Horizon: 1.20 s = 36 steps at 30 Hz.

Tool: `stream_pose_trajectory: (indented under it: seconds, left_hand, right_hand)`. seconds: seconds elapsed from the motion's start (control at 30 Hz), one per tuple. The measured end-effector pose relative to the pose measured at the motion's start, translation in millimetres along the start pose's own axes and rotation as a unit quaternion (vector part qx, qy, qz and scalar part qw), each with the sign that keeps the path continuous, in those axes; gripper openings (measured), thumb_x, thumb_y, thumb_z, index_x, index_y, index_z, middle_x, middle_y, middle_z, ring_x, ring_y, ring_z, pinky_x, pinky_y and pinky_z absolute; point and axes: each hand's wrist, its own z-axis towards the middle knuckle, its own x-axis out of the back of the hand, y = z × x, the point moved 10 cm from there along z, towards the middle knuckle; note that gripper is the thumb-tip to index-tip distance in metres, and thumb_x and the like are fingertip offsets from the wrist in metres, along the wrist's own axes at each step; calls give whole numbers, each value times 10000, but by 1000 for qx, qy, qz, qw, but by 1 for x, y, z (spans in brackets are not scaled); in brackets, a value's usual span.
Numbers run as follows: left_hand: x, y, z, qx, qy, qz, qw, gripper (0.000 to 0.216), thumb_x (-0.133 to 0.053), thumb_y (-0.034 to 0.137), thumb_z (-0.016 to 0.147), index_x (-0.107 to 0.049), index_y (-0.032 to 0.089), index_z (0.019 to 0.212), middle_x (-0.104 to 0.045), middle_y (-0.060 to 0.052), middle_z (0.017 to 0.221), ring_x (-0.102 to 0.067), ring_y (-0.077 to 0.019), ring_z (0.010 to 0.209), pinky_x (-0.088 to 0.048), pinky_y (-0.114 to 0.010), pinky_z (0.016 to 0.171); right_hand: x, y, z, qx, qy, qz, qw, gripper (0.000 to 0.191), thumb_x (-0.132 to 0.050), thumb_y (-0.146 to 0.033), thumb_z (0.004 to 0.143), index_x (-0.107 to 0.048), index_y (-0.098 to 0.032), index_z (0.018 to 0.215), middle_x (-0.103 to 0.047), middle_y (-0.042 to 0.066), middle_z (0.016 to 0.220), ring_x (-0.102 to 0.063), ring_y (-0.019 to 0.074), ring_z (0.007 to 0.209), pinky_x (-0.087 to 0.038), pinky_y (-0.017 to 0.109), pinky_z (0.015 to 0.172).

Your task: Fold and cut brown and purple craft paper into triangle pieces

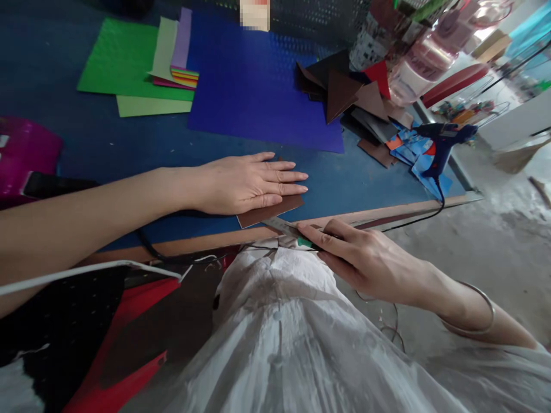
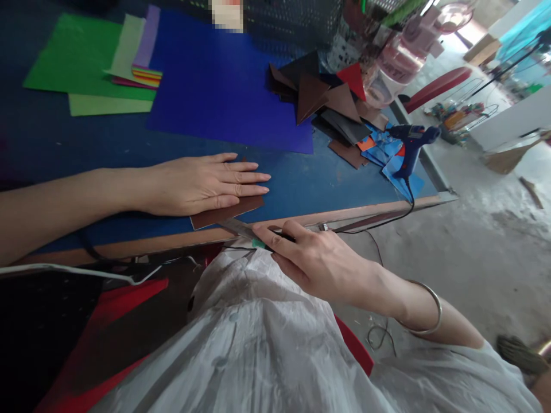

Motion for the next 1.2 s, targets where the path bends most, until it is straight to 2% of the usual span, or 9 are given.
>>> stream_pose_trajectory:
  seconds: [0.17, 0.37, 0.5, 0.67, 0.83, 1.0, 1.2]
  left_hand:
    - [-1, -3, 1, 16, -7, -11, 1000, 571, -280, 444, 1092, -397, 422, 1651, -307, 108, 1770, -189, -255, 1677, -45, -489, 1358]
    - [-1, -1, 1, 14, -6, -19, 1000, 572, -281, 440, 1087, -413, 419, 1644, -311, 118, 1767, -201, -261, 1673, -44, -475, 1359]
    - [0, -3, 1, 25, -1, -25, 999, 564, -296, 447, 1085, -424, 434, 1634, -330, 129, 1757, -208, -276, 1671, -52, -486, 1358]
    - [-1, -1, 1, 12, -1, -20, 1000, 571, -275, 445, 1088, -416, 421, 1641, -310, 121, 1766, -205, -265, 1672, -45, -474, 1359]
    - [0, -1, 1, 10, 6, -16, 1000, 572, -276, 431, 1086, -415, 425, 1641, -315, 131, 1763, -212, -280, 1669, -50, -483, 1361]
    - [-3, -3, 2, 32, -17, -16, 999, 565, -271, 446, 1096, -399, 438, 1646, -287, 149, 1769, -189, -268, 1675, -47, -478, 1362]
    - [-3, -3, 2, 39, -22, -18, 999, 568, -253, 478, 1101, -392, 435, 1650, -279, 150, 1772, -176, -278, 1677, -35, -482, 1361]
  right_hand:
    - [2, -3, 4, 5, 11, -7, 1000, 495, -411, -252, 1119, -471, -180, 1606, -691, 161, 1389, -750, 223, 1127, -673, 324, 786]
    - [-1, -5, 5, 2, -9, 12, 1000, 508, -426, -242, 1111, -459, -202, 1616, -682, 154, 1399, -739, 215, 1154, -676, 319, 820]
    - [-1, -8, 7, 12, 1, 2, 1000, 494, -410, -263, 1122, -476, -184, 1605, -694, 164, 1366, -743, 225, 1137, -677, 328, 800]
    - [-5, -7, 8, 5, -14, 7, 1000, 507, -397, -260, 1124, -446, -185, 1623, -674, 158, 1415, -737, 227, 1171, -677, 352, 859]
    - [-4, -11, 11, 25, -6, 7, 1000, 490, -395, -269, 1128, -468, -178, 1604, -677, 160, 1405, -733, 230, 1180, -673, 334, 830]
    - [-5, -10, 12, 15, -12, 2, 1000, 509, -399, -272, 1127, -434, -191, 1628, -682, 157, 1389, -739, 225, 1143, -675, 343, 820]
    - [-4, -13, 15, 29, -16, -6, 999, 494, -392, -267, 1127, -471, -194, 1608, -681, 152, 1407, -734, 224, 1179, -667, 314, 819]
